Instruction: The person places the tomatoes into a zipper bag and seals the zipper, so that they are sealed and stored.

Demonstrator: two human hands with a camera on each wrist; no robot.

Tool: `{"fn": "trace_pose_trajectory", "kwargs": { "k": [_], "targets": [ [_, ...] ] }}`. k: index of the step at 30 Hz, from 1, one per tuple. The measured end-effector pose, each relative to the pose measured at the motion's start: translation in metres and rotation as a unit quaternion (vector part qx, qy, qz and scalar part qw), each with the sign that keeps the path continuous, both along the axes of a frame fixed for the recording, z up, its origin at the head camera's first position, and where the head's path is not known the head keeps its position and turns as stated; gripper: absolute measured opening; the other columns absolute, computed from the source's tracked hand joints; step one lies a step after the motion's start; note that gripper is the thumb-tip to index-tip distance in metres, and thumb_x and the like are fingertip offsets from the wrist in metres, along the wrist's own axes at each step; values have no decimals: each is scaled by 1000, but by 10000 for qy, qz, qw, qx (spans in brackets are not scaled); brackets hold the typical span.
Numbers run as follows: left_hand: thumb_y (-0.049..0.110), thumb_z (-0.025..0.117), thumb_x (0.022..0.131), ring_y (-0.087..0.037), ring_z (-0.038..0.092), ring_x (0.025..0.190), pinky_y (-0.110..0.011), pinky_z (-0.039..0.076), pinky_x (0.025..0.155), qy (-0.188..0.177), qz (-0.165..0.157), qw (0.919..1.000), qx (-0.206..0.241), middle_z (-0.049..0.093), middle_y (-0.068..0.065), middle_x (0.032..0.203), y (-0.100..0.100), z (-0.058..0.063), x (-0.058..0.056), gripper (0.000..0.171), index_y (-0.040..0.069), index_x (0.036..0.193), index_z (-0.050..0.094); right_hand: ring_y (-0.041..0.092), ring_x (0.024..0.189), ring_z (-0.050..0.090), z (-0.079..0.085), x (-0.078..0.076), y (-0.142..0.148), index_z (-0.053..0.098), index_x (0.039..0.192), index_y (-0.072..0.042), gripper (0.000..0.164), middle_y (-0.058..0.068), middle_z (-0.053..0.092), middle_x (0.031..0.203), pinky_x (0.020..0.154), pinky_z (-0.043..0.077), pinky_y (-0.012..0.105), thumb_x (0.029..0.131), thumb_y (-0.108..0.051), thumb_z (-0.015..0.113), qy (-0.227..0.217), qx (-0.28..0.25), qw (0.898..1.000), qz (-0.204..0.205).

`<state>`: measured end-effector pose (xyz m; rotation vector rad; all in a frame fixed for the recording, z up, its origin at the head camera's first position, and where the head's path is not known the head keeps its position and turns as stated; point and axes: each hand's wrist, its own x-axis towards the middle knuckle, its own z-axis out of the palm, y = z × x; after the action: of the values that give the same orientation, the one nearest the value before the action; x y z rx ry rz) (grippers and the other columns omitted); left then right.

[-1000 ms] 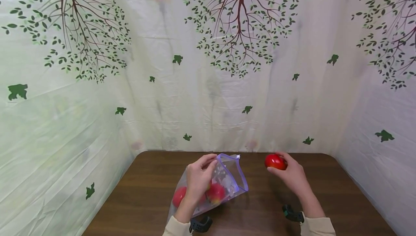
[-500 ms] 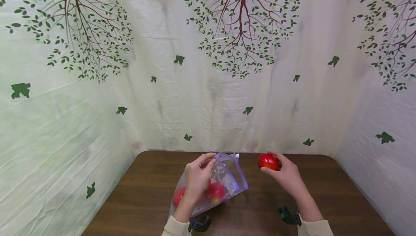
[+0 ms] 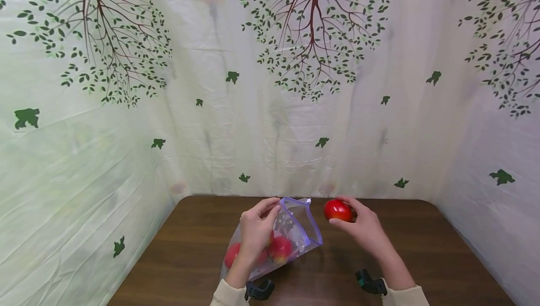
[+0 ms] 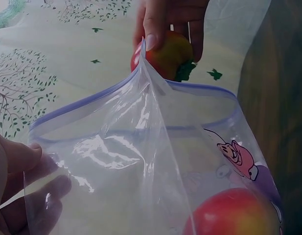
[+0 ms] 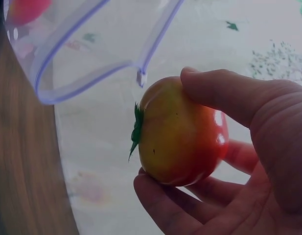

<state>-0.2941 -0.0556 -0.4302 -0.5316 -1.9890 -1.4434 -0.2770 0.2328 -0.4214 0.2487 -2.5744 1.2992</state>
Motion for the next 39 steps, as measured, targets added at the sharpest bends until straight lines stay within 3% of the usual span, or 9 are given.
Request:
{"fn": "trace_pose_trajectory", "kwargs": {
  "k": [7,15,24,33,39],
  "targets": [
    [11,76,91,-9,72,91,-25,57,79,-112,-16,9999,33,75,7,104,1,2,0,21,15,112,77,34,106,62,2,0,-4,56,141,-17,68,16,61,132,78,59,39,83,-40,83,-22,-178,9998,115],
    [17,75,92,-8,72,91,-25,57,80,-170,31,9998,46,75,9,104,-1,-1,-1,20,22,111,77,32,105,62,7,1,-12,55,141,-16,67,17,61,130,76,58,36,84,-37,83,-82,-286,9990,334],
    [16,75,92,-8,72,91,-25,57,79,-118,87,9999,-26,75,8,103,-2,0,-1,19,16,111,77,30,104,63,6,0,-25,57,139,-17,65,15,63,127,79,58,35,83,-36,84,-71,-323,9983,477],
    [15,76,92,-8,72,90,-25,57,78,-99,131,9998,-71,76,8,103,-1,0,-1,19,17,110,78,29,102,63,9,0,-39,59,138,-16,63,13,63,127,79,58,35,83,-35,83,-104,-401,9961,775],
    [11,76,91,-8,72,90,-25,57,78,-126,73,9999,-58,76,8,103,0,1,-1,20,15,111,77,27,100,62,8,-3,-47,60,137,-15,62,10,65,126,78,57,33,84,-36,83,-302,-392,9949,874]
  ]
}}
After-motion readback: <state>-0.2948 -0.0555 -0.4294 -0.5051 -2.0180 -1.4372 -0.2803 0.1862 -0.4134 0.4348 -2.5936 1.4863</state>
